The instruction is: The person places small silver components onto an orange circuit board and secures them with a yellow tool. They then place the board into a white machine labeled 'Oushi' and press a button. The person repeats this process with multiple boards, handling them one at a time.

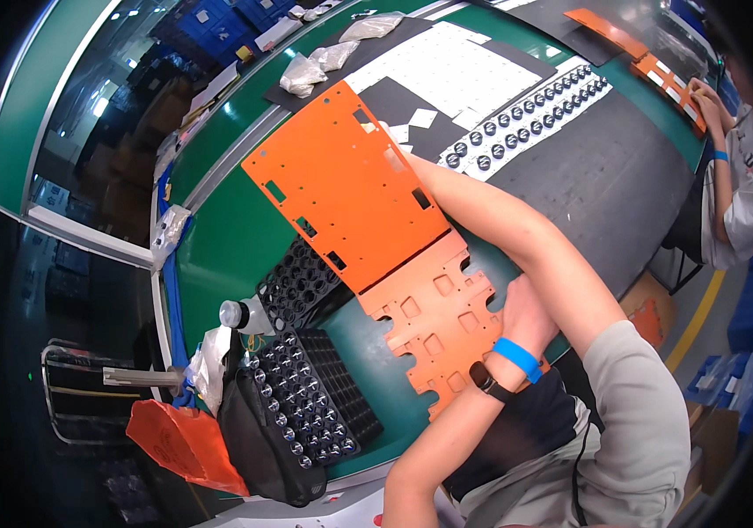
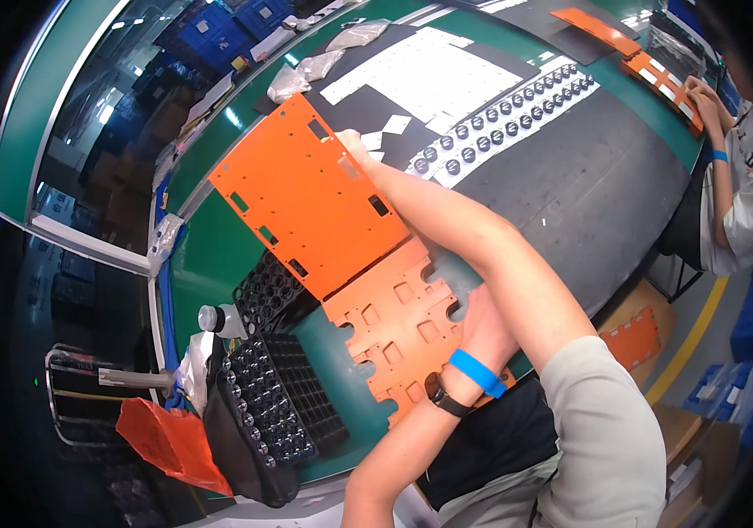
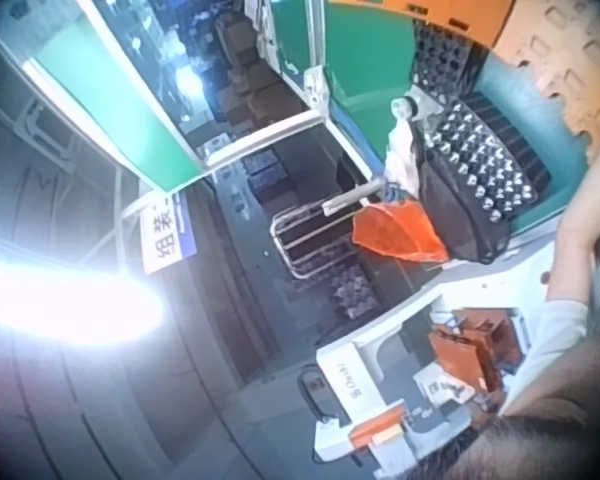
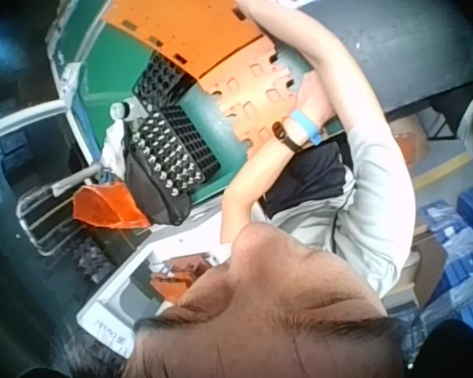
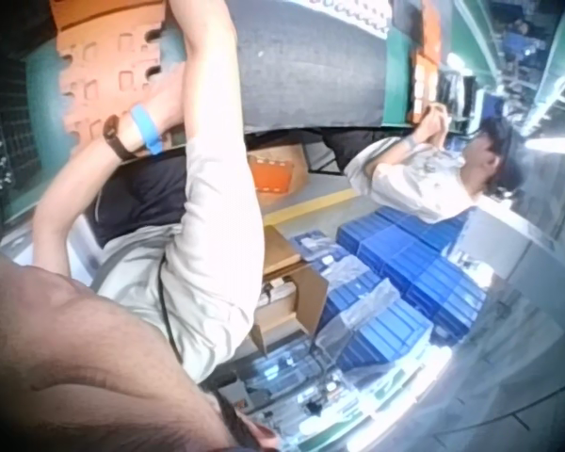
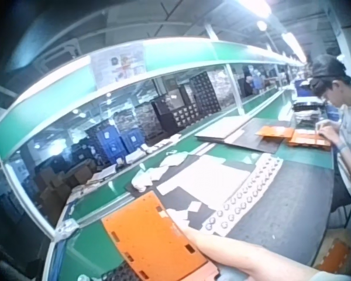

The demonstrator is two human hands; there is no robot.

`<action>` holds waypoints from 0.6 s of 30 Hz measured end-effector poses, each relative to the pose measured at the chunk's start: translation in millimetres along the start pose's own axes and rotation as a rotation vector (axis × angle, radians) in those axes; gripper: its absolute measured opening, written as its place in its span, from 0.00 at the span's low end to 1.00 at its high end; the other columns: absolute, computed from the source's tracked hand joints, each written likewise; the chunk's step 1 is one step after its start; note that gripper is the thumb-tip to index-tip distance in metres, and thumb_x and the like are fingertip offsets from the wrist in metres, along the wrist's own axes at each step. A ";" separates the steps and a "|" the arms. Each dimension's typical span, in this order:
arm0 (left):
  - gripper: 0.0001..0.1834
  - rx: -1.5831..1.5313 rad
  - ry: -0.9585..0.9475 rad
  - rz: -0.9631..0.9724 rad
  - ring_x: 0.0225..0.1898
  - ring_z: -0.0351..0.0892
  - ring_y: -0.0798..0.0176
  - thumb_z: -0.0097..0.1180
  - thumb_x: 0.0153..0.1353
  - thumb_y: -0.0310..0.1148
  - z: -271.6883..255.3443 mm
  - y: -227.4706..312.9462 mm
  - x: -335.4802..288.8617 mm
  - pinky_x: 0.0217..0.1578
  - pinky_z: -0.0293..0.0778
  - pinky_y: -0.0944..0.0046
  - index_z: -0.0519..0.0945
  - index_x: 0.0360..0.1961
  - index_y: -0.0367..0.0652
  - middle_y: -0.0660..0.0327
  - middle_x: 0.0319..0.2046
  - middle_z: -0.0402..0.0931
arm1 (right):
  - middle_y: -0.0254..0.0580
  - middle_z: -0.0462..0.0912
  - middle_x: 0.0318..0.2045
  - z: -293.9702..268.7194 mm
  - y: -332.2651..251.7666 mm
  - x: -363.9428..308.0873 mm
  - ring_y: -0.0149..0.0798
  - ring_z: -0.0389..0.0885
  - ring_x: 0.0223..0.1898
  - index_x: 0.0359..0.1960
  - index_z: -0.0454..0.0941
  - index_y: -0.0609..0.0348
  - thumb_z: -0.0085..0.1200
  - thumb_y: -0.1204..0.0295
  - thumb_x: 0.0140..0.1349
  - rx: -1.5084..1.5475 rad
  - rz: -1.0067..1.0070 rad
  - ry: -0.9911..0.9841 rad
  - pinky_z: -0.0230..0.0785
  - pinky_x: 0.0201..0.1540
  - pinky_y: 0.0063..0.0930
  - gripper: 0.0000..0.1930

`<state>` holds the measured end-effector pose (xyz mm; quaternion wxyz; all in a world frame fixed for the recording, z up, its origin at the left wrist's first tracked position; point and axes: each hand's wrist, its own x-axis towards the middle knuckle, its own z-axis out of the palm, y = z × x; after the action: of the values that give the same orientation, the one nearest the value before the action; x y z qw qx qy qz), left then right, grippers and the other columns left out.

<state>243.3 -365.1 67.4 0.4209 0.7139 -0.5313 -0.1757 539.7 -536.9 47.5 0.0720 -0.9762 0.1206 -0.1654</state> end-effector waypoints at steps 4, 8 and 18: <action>0.06 0.118 -0.029 0.022 0.30 0.80 0.37 0.61 0.49 0.28 1.0 -1.6 1.0 0.31 0.76 0.45 0.79 0.21 0.36 0.44 0.24 0.79 | 0.51 0.83 0.38 -20.3 10.7 -2.0 0.48 0.83 0.43 0.35 0.82 0.57 0.53 0.61 0.60 -0.087 -0.030 0.115 0.77 0.40 0.41 0.13; 0.09 0.200 -0.134 -0.046 0.30 0.80 0.36 0.60 0.52 0.31 1.5 5.0 9.1 0.32 0.76 0.43 0.80 0.23 0.34 0.42 0.25 0.79 | 0.46 0.85 0.30 -19.4 35.8 -11.3 0.45 0.86 0.35 0.30 0.81 0.59 0.53 0.65 0.60 -0.288 -0.108 0.329 0.78 0.34 0.37 0.10; 0.08 0.241 -0.143 -0.065 0.31 0.81 0.38 0.60 0.54 0.31 -5.0 11.1 8.1 0.35 0.77 0.44 0.81 0.25 0.35 0.42 0.26 0.80 | 0.58 0.75 0.56 -13.3 18.0 -29.2 0.52 0.75 0.58 0.51 0.78 0.60 0.45 0.61 0.67 -0.082 0.052 -0.146 0.73 0.54 0.48 0.19</action>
<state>243.1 -371.3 80.7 0.2870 0.7619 -0.5538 -0.1747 504.6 -547.9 47.7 0.0450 -0.9843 0.1468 -0.0869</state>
